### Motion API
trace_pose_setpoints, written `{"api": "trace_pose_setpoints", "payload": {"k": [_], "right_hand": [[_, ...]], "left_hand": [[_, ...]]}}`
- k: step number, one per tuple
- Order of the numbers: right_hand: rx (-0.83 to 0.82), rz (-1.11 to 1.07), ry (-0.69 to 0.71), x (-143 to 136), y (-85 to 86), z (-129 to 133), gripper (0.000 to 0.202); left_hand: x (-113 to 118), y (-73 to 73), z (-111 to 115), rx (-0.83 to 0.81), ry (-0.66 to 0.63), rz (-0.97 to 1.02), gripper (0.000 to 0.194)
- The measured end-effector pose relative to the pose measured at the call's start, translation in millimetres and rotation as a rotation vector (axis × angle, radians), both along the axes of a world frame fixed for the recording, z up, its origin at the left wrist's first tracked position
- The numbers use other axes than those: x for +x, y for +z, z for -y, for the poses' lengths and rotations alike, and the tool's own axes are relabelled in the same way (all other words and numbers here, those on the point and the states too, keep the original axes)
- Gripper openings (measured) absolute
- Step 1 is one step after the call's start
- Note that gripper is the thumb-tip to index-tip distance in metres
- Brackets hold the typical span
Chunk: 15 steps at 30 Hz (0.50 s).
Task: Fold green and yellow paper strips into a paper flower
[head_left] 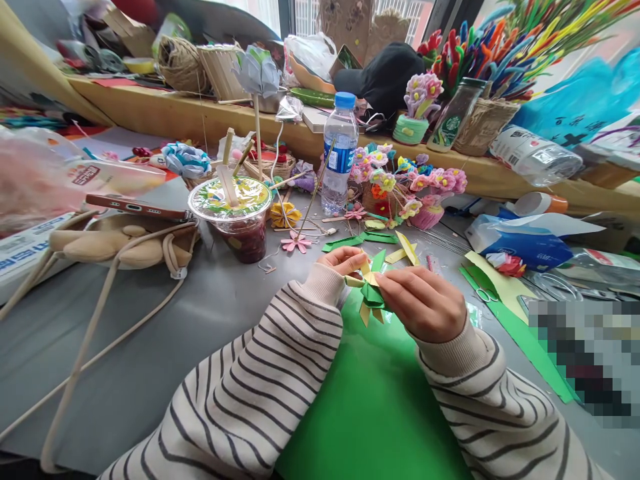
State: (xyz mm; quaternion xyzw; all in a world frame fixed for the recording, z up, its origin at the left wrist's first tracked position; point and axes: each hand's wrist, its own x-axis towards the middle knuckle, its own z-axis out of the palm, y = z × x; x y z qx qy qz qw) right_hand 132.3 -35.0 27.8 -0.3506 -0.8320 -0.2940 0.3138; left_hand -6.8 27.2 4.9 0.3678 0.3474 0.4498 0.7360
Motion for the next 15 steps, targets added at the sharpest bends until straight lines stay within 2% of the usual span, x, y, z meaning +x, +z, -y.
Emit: {"api": "trace_pose_setpoints", "payload": {"k": [5, 8, 15], "right_hand": [[-0.032, 0.002, -0.036, -0.5, 1.4, -2.2, 0.012], [-0.053, -0.005, -0.060, -1.1, 1.5, -4.6, 0.017], [-0.100, -0.014, 0.034, -1.8, 0.5, -1.9, 0.017]], "left_hand": [[3.2, 0.3, 1.8, 0.014, 0.027, 0.023, 0.025], [4.5, 0.5, 3.2, 0.029, 0.045, 0.026, 0.025], [4.3, 2.5, 3.7, 0.049, 0.031, -0.014, 0.026]]}}
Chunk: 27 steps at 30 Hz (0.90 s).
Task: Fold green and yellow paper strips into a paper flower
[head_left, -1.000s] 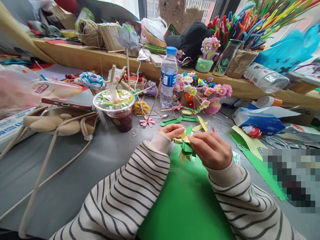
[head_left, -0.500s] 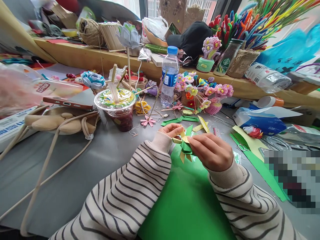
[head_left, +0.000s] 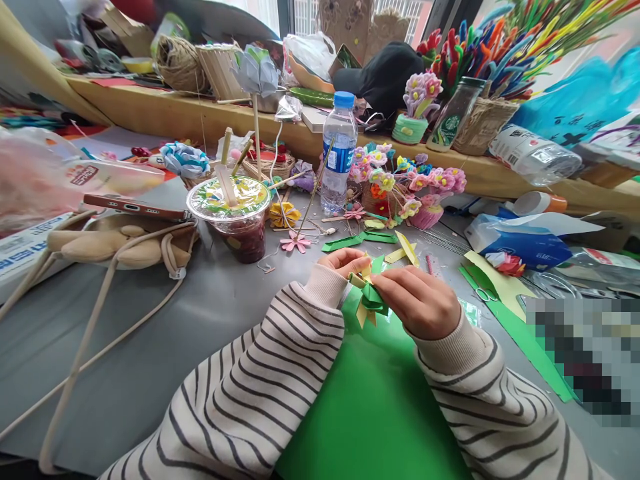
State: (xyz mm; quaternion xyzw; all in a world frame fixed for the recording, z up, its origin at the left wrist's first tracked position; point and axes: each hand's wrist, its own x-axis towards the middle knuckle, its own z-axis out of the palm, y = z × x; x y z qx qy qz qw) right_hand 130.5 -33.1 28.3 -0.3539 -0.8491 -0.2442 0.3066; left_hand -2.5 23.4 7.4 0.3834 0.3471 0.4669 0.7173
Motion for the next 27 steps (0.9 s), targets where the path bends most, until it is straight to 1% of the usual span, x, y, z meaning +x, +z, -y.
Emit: {"api": "trace_pose_setpoints", "payload": {"k": [5, 13, 18, 27], "right_hand": [[0.007, 0.016, 0.065, -0.9, 0.8, 2.1, 0.017], [0.012, 0.026, 0.095, -1.9, 2.3, 2.4, 0.017], [-0.034, 0.013, 0.099, -1.5, 2.5, 3.2, 0.018], [-0.027, 0.017, 0.085, -2.2, 5.3, 4.4, 0.017]], "left_hand": [[-0.7, -3.0, 0.1, -0.025, -0.003, 0.018, 0.027], [-1.3, -10.4, -2.9, -0.033, -0.027, 0.070, 0.026], [-1.4, -9.1, -3.0, -0.032, -0.020, 0.060, 0.026], [-0.4, -7.6, -2.7, -0.029, -0.011, 0.060, 0.026]]}}
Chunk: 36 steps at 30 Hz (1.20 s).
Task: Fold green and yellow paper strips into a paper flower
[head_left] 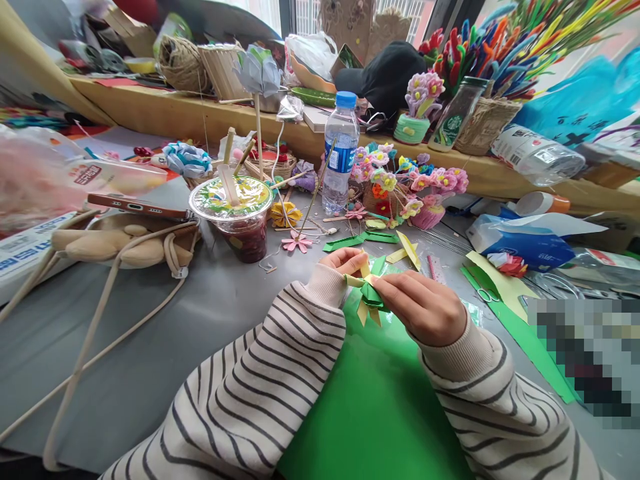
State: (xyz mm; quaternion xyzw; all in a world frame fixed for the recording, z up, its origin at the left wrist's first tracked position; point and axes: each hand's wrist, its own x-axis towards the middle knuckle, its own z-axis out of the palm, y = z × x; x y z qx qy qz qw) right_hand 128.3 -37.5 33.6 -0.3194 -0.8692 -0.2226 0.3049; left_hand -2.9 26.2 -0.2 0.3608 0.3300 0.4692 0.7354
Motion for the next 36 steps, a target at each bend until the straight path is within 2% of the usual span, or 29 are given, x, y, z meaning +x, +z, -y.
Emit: {"api": "trace_pose_setpoints", "payload": {"k": [11, 16, 22, 28, 36], "right_hand": [[-0.005, 0.007, -0.002, 1.8, -0.2, 0.2, 0.020], [-0.047, -0.005, -0.050, 3.4, -0.8, -3.8, 0.021], [-0.010, -0.048, -0.105, 4.8, -2.8, -4.2, 0.020], [0.038, -0.077, -0.152, 6.3, -3.0, -3.1, 0.019], [0.009, -0.044, -0.107, 3.8, 0.1, -3.3, 0.021]], "left_hand": [[0.7, 0.0, 0.3, -0.003, 0.023, 0.017, 0.028], [0.0, 1.2, 0.8, -0.016, 0.038, 0.072, 0.028], [0.2, 5.0, 3.0, 0.032, 0.006, 0.072, 0.023], [-1.2, 4.0, 3.8, 0.036, -0.134, 0.024, 0.024], [-1.9, -0.4, 2.0, 0.052, -0.083, -0.012, 0.012]]}}
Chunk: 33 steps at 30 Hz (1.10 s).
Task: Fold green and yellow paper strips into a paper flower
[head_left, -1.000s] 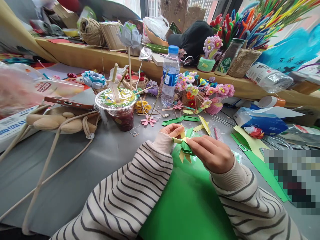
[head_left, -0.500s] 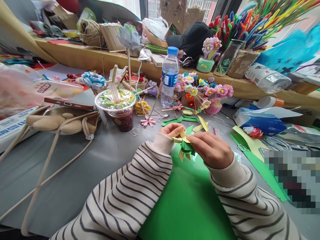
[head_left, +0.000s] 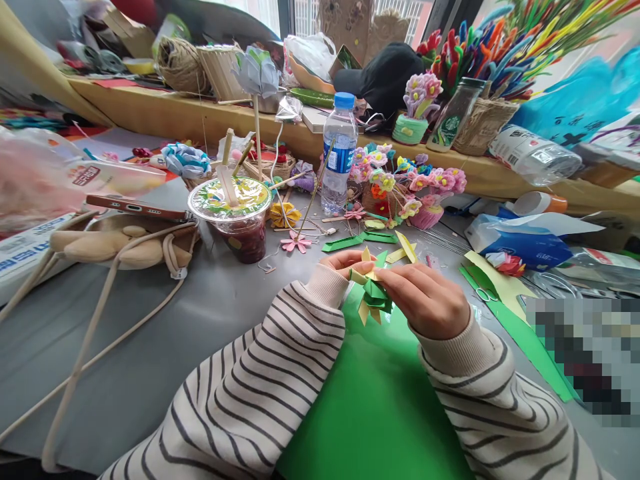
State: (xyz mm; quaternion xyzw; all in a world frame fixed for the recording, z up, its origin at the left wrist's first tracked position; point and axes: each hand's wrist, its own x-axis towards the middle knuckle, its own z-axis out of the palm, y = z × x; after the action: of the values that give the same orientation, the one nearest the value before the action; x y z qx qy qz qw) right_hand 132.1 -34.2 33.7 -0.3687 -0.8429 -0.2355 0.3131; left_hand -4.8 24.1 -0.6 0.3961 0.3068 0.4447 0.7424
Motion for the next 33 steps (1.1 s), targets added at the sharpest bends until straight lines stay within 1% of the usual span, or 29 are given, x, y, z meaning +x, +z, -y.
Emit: {"api": "trace_pose_setpoints", "payload": {"k": [7, 13, 16, 20, 25, 33], "right_hand": [[0.046, 0.034, 0.026, -1.3, 1.1, 5.2, 0.019], [0.047, 0.064, 0.045, -1.8, 1.5, 4.9, 0.020], [0.015, 0.070, 0.014, -1.7, 1.2, 1.5, 0.016], [0.007, 0.071, -0.031, -0.7, -0.7, -3.2, 0.011], [0.020, 0.029, -0.067, -1.3, -2.2, -4.5, 0.013], [0.011, 0.029, 0.000, 0.5, -4.8, -0.9, 0.018]], "left_hand": [[0.7, 1.1, -1.0, -0.032, 0.061, 0.036, 0.015], [0.0, -1.1, -2.3, -0.012, 0.069, 0.030, 0.016], [0.2, -0.4, -1.1, -0.005, 0.075, -0.002, 0.016], [1.2, 0.2, 1.1, 0.017, 0.048, -0.038, 0.016], [2.1, -1.3, 2.2, 0.062, 0.050, -0.075, 0.016], [0.6, 5.5, 4.8, 0.102, 0.074, -0.093, 0.016]]}}
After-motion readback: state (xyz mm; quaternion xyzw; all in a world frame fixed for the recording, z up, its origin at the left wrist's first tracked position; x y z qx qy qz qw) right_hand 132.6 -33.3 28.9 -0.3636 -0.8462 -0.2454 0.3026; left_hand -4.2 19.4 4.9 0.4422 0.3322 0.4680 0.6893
